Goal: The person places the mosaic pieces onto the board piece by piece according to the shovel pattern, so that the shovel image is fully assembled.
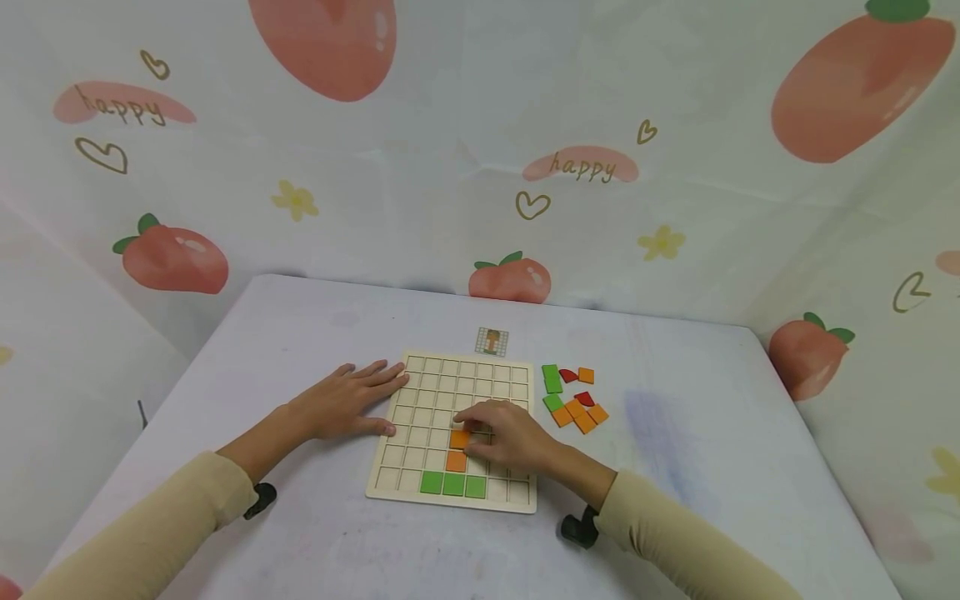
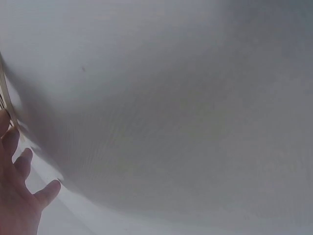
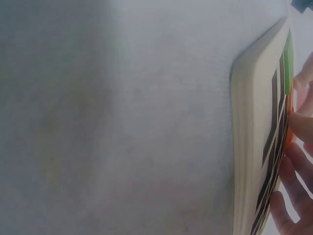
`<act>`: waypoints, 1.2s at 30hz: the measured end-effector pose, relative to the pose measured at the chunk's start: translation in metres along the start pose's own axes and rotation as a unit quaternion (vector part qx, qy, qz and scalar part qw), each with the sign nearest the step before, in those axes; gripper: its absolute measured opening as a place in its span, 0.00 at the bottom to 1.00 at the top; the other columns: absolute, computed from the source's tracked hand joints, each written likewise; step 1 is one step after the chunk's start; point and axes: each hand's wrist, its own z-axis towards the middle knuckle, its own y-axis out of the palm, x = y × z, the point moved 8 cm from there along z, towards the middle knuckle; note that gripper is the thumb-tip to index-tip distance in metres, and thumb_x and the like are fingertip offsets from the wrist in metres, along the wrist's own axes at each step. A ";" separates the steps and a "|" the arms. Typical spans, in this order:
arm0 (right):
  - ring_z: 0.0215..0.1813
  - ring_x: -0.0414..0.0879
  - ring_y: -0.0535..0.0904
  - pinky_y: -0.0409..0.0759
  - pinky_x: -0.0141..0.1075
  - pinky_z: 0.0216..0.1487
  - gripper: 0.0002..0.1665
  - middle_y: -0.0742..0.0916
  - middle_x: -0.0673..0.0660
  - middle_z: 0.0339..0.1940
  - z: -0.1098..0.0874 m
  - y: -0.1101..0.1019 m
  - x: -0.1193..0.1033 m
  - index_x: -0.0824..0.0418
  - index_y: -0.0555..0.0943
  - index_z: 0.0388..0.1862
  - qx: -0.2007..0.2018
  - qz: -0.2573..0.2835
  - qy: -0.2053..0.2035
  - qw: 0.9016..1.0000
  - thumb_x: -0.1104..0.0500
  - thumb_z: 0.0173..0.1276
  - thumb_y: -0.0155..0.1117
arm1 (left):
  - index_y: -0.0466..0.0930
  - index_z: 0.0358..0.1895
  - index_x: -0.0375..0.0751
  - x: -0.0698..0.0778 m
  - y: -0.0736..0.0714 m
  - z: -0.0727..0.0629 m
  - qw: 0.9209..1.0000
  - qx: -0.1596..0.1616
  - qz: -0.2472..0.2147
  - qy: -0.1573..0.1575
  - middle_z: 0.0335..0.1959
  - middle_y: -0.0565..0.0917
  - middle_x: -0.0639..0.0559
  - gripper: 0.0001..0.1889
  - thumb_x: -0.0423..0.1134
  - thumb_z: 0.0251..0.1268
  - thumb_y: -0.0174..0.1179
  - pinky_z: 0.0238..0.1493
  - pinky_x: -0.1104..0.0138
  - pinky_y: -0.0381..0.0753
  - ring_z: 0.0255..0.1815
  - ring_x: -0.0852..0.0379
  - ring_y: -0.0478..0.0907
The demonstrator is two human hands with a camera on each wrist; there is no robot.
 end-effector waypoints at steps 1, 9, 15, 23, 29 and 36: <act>0.46 0.38 0.78 0.75 0.38 0.59 0.25 0.87 0.47 0.47 0.000 0.000 0.000 0.57 0.82 0.59 0.000 0.000 0.001 1.000 0.55 0.64 0.74 | 0.57 0.79 0.46 0.000 0.000 0.000 1.000 0.000 0.000 0.000 0.79 0.57 0.47 0.46 0.71 0.66 0.49 0.67 0.36 0.60 0.78 0.39 0.55; 0.47 0.38 0.80 0.75 0.38 0.59 0.25 0.87 0.47 0.47 -0.001 0.000 0.002 0.57 0.82 0.59 0.003 -0.003 -0.002 1.000 0.54 0.64 0.74 | 0.57 0.79 0.45 0.001 -0.001 0.000 1.000 0.002 0.000 0.002 0.79 0.57 0.47 0.45 0.70 0.67 0.50 0.67 0.36 0.60 0.78 0.39 0.55; 0.49 0.39 0.80 0.75 0.39 0.61 0.23 0.87 0.48 0.50 0.000 0.000 0.003 0.57 0.83 0.59 0.002 -0.004 0.002 1.000 0.57 0.65 0.72 | 0.56 0.79 0.45 0.001 -0.001 0.000 1.000 0.001 0.001 0.001 0.79 0.57 0.47 0.45 0.70 0.67 0.49 0.67 0.36 0.60 0.78 0.40 0.55; 0.48 0.40 0.81 0.78 0.37 0.56 0.22 0.88 0.48 0.48 -0.005 -0.008 0.003 0.59 0.83 0.58 0.006 0.003 0.007 1.000 0.57 0.65 0.72 | 0.57 0.79 0.46 0.001 -0.001 0.000 1.000 -0.003 -0.001 -0.004 0.79 0.57 0.47 0.45 0.70 0.66 0.50 0.68 0.36 0.59 0.78 0.40 0.54; 0.46 0.42 0.81 0.81 0.38 0.52 0.23 0.88 0.50 0.44 -0.024 -0.031 0.016 0.61 0.82 0.58 0.026 0.015 0.019 0.999 0.60 0.64 0.72 | 0.57 0.79 0.45 0.003 -0.002 0.000 1.000 -0.002 0.003 -0.002 0.79 0.57 0.47 0.45 0.69 0.66 0.51 0.67 0.36 0.59 0.78 0.40 0.55; 0.45 0.45 0.83 0.82 0.44 0.49 0.23 0.89 0.52 0.43 -0.055 -0.068 0.045 0.64 0.83 0.56 0.070 -0.008 0.038 0.997 0.65 0.61 0.74 | 0.57 0.79 0.46 0.002 -0.001 0.000 1.000 -0.007 0.003 -0.007 0.79 0.57 0.47 0.45 0.70 0.66 0.51 0.68 0.36 0.59 0.78 0.40 0.55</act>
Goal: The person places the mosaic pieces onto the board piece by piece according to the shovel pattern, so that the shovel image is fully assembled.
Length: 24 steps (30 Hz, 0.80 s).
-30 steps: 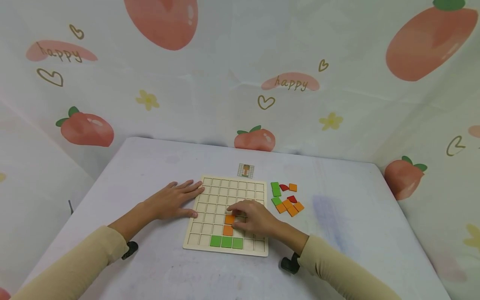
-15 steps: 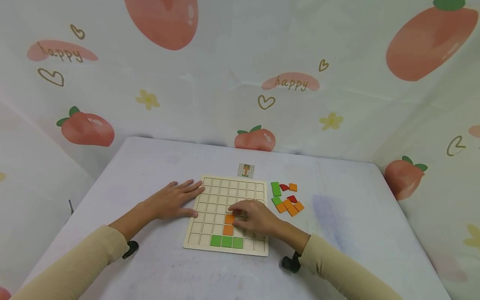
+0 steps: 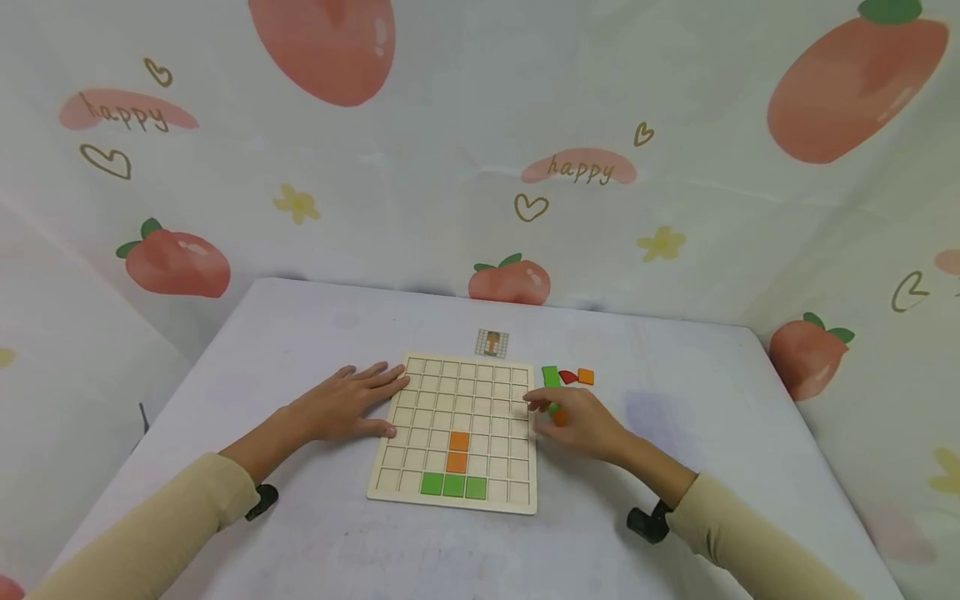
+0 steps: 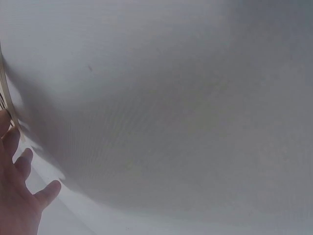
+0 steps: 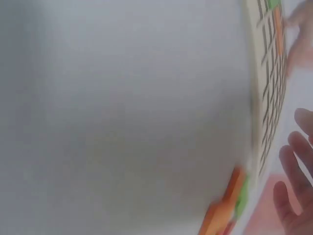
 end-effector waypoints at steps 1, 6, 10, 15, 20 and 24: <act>0.45 0.46 0.84 0.82 0.45 0.49 0.23 0.89 0.52 0.42 -0.004 -0.006 0.005 0.64 0.83 0.56 0.007 -0.001 0.005 1.000 0.65 0.60 0.74 | 0.57 0.79 0.46 0.000 0.000 0.000 1.000 0.000 -0.001 0.000 0.79 0.57 0.47 0.45 0.71 0.66 0.51 0.68 0.36 0.59 0.78 0.40 0.55; 0.46 0.50 0.84 0.82 0.51 0.49 0.25 0.90 0.53 0.42 -0.022 -0.030 0.031 0.66 0.82 0.56 0.033 0.013 0.041 0.999 0.66 0.59 0.76 | 0.57 0.79 0.46 0.000 0.001 0.000 1.000 0.001 -0.003 0.000 0.79 0.57 0.47 0.45 0.71 0.66 0.51 0.67 0.35 0.59 0.78 0.39 0.55; 0.47 0.51 0.84 0.81 0.52 0.49 0.26 0.90 0.54 0.44 -0.035 -0.042 0.049 0.65 0.82 0.57 0.046 0.006 0.063 0.997 0.65 0.60 0.75 | 0.57 0.79 0.46 0.000 0.000 0.000 1.000 0.002 0.000 -0.001 0.79 0.57 0.47 0.45 0.71 0.66 0.50 0.67 0.36 0.59 0.78 0.40 0.55; 0.48 0.52 0.83 0.82 0.51 0.47 0.29 0.89 0.57 0.49 -0.049 -0.049 0.063 0.66 0.81 0.59 0.060 -0.002 0.072 0.996 0.65 0.58 0.77 | 0.57 0.79 0.45 0.001 0.000 0.000 1.000 0.003 0.002 0.001 0.79 0.58 0.47 0.45 0.70 0.66 0.51 0.67 0.36 0.59 0.78 0.40 0.55; 0.49 0.51 0.83 0.82 0.46 0.47 0.29 0.88 0.57 0.51 -0.059 -0.048 0.074 0.65 0.80 0.60 0.055 -0.004 0.077 0.996 0.66 0.58 0.76 | 0.57 0.79 0.45 0.002 -0.002 -0.001 1.000 0.003 0.003 0.001 0.79 0.58 0.47 0.45 0.69 0.66 0.52 0.67 0.36 0.60 0.78 0.40 0.55; 0.49 0.50 0.82 0.81 0.42 0.48 0.28 0.88 0.56 0.51 -0.063 -0.047 0.081 0.65 0.81 0.58 0.051 -0.003 0.086 0.995 0.67 0.58 0.76 | 0.57 0.79 0.45 0.002 -0.001 -0.001 1.000 0.003 -0.001 0.001 0.79 0.57 0.47 0.45 0.70 0.67 0.51 0.67 0.36 0.59 0.78 0.40 0.55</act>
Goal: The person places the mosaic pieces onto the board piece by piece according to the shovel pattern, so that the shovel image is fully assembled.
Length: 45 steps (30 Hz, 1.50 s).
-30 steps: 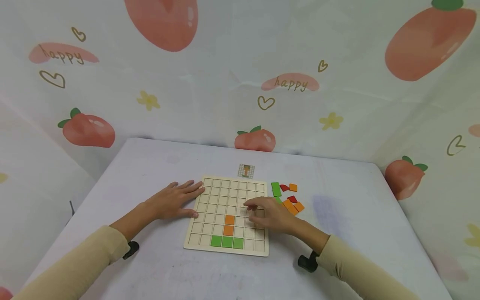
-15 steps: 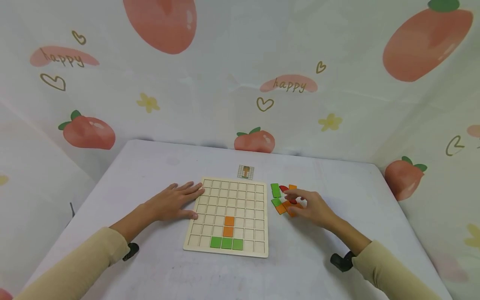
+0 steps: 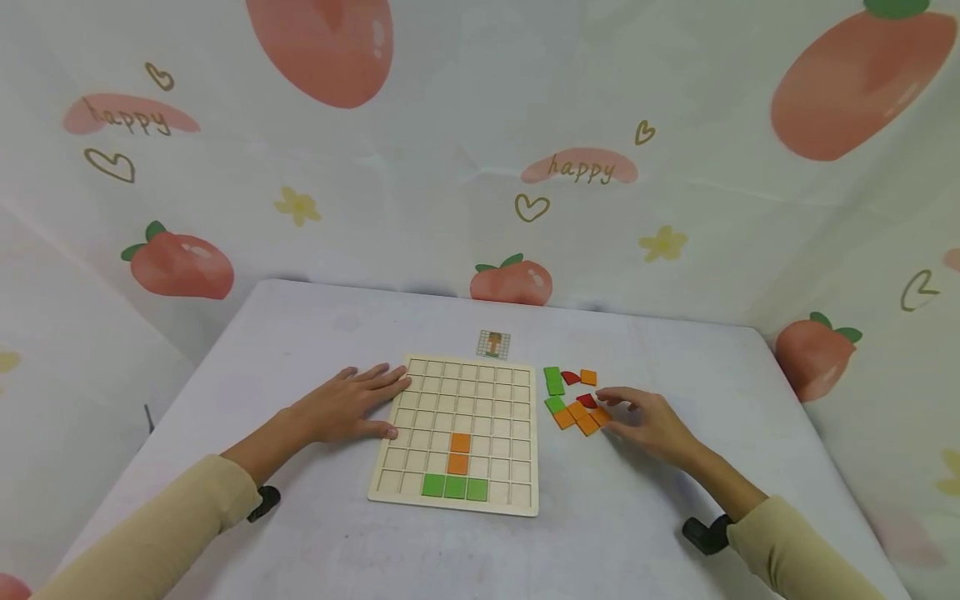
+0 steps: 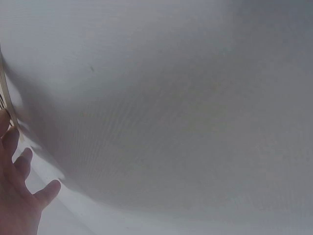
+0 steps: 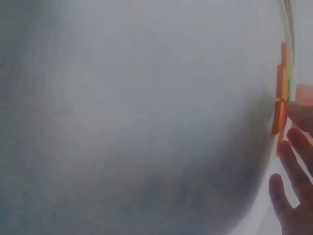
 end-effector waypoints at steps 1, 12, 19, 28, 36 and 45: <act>0.49 0.50 0.82 0.81 0.42 0.49 0.27 0.88 0.55 0.51 -0.001 0.000 0.002 0.65 0.81 0.58 -0.002 0.000 0.003 1.000 0.67 0.58 0.76 | 0.57 0.79 0.45 0.000 0.000 0.000 1.000 0.001 -0.001 0.001 0.79 0.57 0.47 0.45 0.70 0.67 0.51 0.67 0.36 0.59 0.78 0.40 0.55; 0.51 0.50 0.83 0.81 0.38 0.49 0.25 0.89 0.55 0.51 -0.002 0.004 0.009 0.64 0.83 0.56 0.001 0.000 0.011 1.000 0.69 0.58 0.75 | 0.57 0.79 0.45 0.000 0.000 0.001 1.000 0.000 -0.005 0.000 0.79 0.57 0.47 0.45 0.70 0.66 0.51 0.68 0.36 0.59 0.78 0.40 0.54; 0.51 0.50 0.83 0.81 0.40 0.50 0.23 0.89 0.55 0.49 -0.003 0.006 0.011 0.64 0.84 0.54 0.009 -0.016 0.023 1.000 0.70 0.58 0.74 | 0.57 0.79 0.46 0.001 -0.001 0.001 1.000 -0.002 -0.008 -0.001 0.79 0.57 0.47 0.45 0.69 0.66 0.52 0.68 0.35 0.58 0.78 0.40 0.54; 0.45 0.46 0.82 0.81 0.33 0.47 0.23 0.89 0.53 0.46 -0.008 0.002 0.006 0.64 0.84 0.53 0.012 -0.021 0.004 1.000 0.69 0.56 0.76 | 0.57 0.79 0.46 0.000 -0.001 0.001 1.000 -0.002 -0.001 0.000 0.79 0.57 0.47 0.45 0.70 0.66 0.50 0.68 0.36 0.59 0.78 0.40 0.54; 0.43 0.44 0.82 0.82 0.36 0.45 0.23 0.89 0.50 0.44 -0.004 -0.001 -0.006 0.64 0.84 0.54 0.015 -0.016 -0.026 0.999 0.67 0.57 0.76 | 0.57 0.79 0.46 -0.002 0.001 0.000 1.000 -0.005 0.000 -0.004 0.79 0.57 0.48 0.46 0.71 0.66 0.49 0.68 0.36 0.58 0.78 0.40 0.54; 0.42 0.46 0.83 0.83 0.45 0.45 0.23 0.89 0.51 0.42 0.015 0.003 -0.029 0.65 0.84 0.53 0.029 -0.009 -0.027 0.999 0.65 0.58 0.76 | 0.57 0.79 0.46 -0.001 0.000 0.000 1.000 -0.005 -0.007 -0.006 0.79 0.57 0.47 0.45 0.70 0.66 0.51 0.68 0.35 0.57 0.78 0.39 0.54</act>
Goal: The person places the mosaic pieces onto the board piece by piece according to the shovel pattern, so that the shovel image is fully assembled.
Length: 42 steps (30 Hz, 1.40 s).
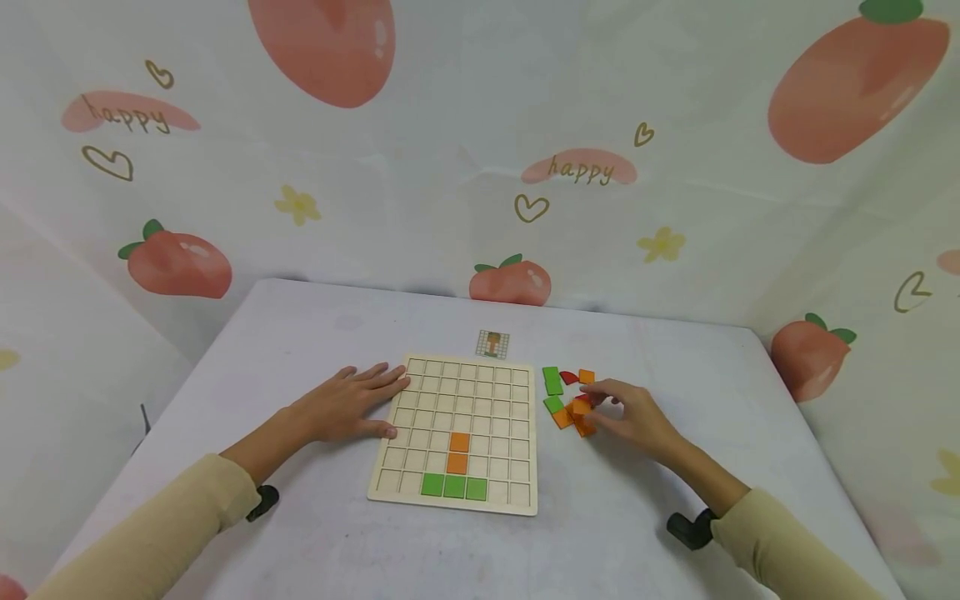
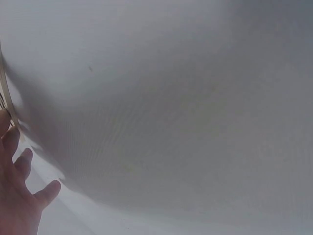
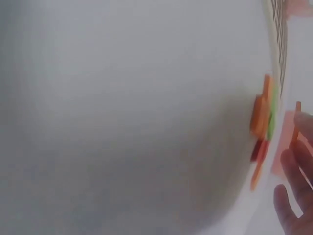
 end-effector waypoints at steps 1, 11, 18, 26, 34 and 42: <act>0.42 0.47 0.83 0.83 0.47 0.45 0.23 0.88 0.51 0.41 0.003 0.002 -0.003 0.65 0.84 0.53 0.000 0.006 0.000 1.000 0.65 0.58 0.77 | 0.57 0.79 0.46 0.000 0.000 0.000 1.000 0.000 0.000 0.000 0.79 0.57 0.47 0.45 0.70 0.66 0.51 0.68 0.35 0.57 0.78 0.39 0.54; 0.42 0.47 0.83 0.83 0.43 0.41 0.21 0.88 0.52 0.41 0.032 0.031 -0.041 0.65 0.84 0.52 -0.005 0.026 -0.050 0.998 0.65 0.59 0.76 | 0.57 0.79 0.45 0.000 0.000 0.000 1.000 0.002 -0.001 0.004 0.79 0.57 0.47 0.45 0.70 0.66 0.50 0.68 0.35 0.58 0.78 0.40 0.54; 0.44 0.46 0.82 0.82 0.43 0.48 0.21 0.88 0.51 0.44 0.046 0.055 -0.065 0.65 0.83 0.54 -0.034 0.030 -0.076 0.996 0.62 0.61 0.75 | 0.57 0.79 0.46 0.000 -0.001 0.001 1.000 -0.003 0.000 0.001 0.80 0.57 0.48 0.45 0.70 0.66 0.51 0.68 0.36 0.57 0.78 0.40 0.54; 0.46 0.46 0.82 0.82 0.41 0.50 0.23 0.88 0.52 0.45 0.059 0.075 -0.081 0.63 0.83 0.55 -0.059 0.032 -0.065 0.996 0.61 0.62 0.75 | 0.56 0.79 0.46 -0.002 0.002 0.001 1.000 -0.004 -0.001 0.001 0.80 0.56 0.48 0.46 0.72 0.66 0.49 0.68 0.35 0.57 0.78 0.40 0.53; 0.47 0.43 0.81 0.79 0.39 0.53 0.23 0.88 0.51 0.46 0.067 0.094 -0.095 0.61 0.83 0.55 -0.075 0.023 -0.077 0.994 0.57 0.63 0.75 | 0.56 0.79 0.46 -0.002 0.002 0.001 1.000 0.001 0.005 0.004 0.80 0.56 0.48 0.46 0.72 0.66 0.48 0.68 0.36 0.58 0.78 0.40 0.54; 0.47 0.43 0.81 0.79 0.38 0.53 0.23 0.87 0.50 0.47 0.071 0.109 -0.102 0.60 0.83 0.56 -0.098 0.030 -0.057 0.993 0.55 0.64 0.74 | 0.56 0.79 0.46 -0.002 0.002 0.001 1.000 0.001 0.005 0.001 0.80 0.57 0.48 0.46 0.72 0.65 0.49 0.68 0.36 0.58 0.78 0.40 0.54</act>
